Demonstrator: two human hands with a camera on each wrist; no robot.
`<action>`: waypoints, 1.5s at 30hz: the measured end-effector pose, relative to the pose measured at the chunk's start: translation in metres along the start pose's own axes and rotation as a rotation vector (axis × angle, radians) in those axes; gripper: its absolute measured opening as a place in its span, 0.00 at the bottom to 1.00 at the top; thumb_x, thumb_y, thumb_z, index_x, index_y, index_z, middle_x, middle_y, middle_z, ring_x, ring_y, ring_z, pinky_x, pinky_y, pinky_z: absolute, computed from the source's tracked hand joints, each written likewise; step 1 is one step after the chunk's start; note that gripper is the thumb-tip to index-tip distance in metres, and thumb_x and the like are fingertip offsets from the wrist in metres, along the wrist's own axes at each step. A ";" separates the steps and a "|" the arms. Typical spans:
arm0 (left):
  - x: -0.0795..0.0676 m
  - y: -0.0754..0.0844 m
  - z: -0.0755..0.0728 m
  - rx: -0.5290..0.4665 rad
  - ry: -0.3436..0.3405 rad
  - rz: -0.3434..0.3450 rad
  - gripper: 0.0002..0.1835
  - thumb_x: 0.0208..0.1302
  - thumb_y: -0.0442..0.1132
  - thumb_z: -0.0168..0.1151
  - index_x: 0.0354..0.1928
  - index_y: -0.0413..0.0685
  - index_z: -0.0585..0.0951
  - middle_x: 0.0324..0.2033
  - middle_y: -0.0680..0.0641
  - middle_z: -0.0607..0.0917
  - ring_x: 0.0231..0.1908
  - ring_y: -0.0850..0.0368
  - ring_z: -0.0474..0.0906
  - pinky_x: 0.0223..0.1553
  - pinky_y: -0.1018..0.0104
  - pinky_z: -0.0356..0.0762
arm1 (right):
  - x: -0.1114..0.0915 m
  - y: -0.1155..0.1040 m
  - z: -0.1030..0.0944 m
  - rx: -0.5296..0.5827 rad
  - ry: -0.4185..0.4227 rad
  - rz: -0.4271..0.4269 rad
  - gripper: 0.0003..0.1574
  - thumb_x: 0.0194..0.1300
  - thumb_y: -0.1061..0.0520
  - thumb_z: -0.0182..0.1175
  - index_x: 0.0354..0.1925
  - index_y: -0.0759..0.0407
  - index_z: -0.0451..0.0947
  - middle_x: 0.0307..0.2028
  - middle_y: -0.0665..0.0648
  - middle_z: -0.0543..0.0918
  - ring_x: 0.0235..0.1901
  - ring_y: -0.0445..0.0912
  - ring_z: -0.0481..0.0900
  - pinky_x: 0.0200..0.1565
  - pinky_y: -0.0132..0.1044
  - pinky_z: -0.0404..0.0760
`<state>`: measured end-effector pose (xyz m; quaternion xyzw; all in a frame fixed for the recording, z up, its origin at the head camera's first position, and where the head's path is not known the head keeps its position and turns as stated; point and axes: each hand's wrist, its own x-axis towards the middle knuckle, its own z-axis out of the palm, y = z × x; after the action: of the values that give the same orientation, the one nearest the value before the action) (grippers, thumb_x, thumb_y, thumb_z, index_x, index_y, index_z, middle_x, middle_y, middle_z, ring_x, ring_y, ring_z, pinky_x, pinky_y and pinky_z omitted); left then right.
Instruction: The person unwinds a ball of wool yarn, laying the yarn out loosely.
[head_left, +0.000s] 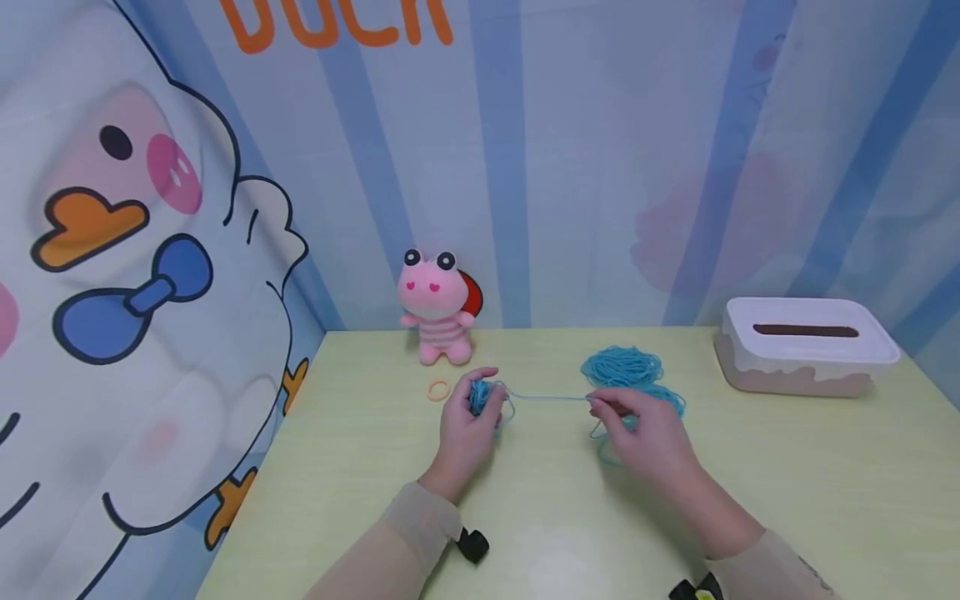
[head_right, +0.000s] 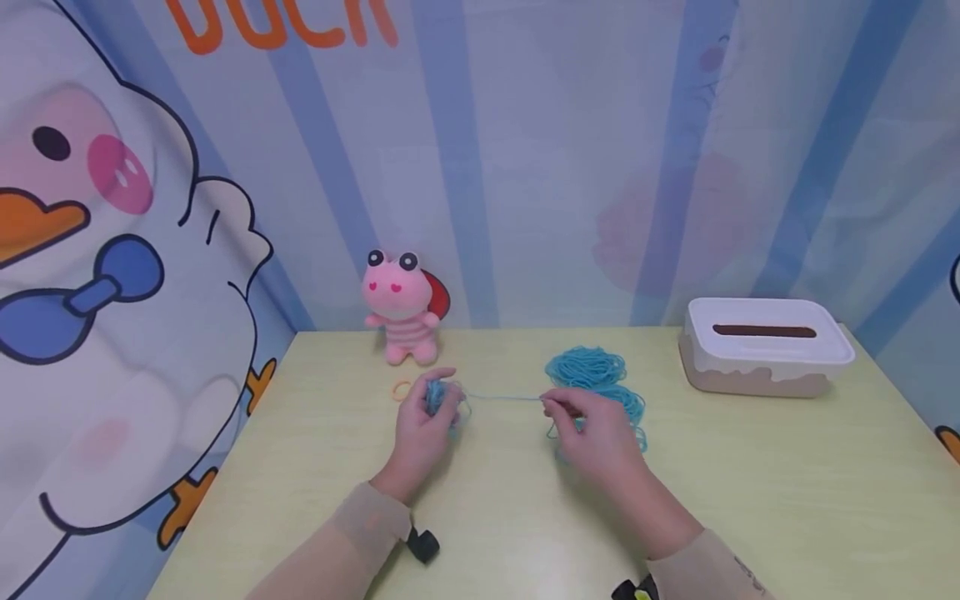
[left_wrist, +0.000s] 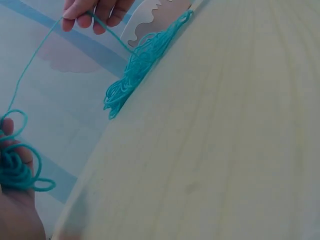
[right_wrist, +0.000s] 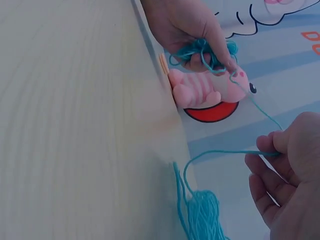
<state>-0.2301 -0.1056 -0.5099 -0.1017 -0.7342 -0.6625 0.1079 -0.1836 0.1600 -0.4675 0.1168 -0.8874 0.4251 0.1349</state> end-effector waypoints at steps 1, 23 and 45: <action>0.000 0.000 0.000 0.003 0.002 0.009 0.18 0.80 0.38 0.66 0.67 0.45 0.81 0.43 0.42 0.89 0.32 0.64 0.80 0.35 0.74 0.80 | -0.002 0.003 -0.004 -0.007 0.013 0.004 0.12 0.79 0.56 0.67 0.55 0.57 0.91 0.41 0.53 0.96 0.43 0.50 0.93 0.40 0.32 0.87; 0.003 -0.002 0.002 -0.048 -0.034 -0.030 0.18 0.83 0.30 0.54 0.69 0.35 0.77 0.51 0.30 0.84 0.46 0.54 0.82 0.51 0.73 0.83 | -0.022 0.045 -0.059 -0.003 0.041 0.140 0.15 0.81 0.55 0.66 0.55 0.64 0.90 0.41 0.61 0.95 0.35 0.27 0.84 0.38 0.19 0.83; 0.002 0.000 0.000 -0.161 -0.006 -0.018 0.08 0.85 0.36 0.59 0.49 0.40 0.70 0.49 0.23 0.87 0.32 0.60 0.86 0.39 0.69 0.91 | -0.028 0.055 -0.065 -0.079 -0.056 0.123 0.13 0.81 0.54 0.65 0.54 0.61 0.90 0.41 0.55 0.95 0.37 0.30 0.85 0.38 0.26 0.85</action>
<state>-0.2322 -0.1052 -0.5096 -0.1053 -0.6796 -0.7203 0.0913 -0.1663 0.2476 -0.4775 0.0688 -0.9125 0.3936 0.0881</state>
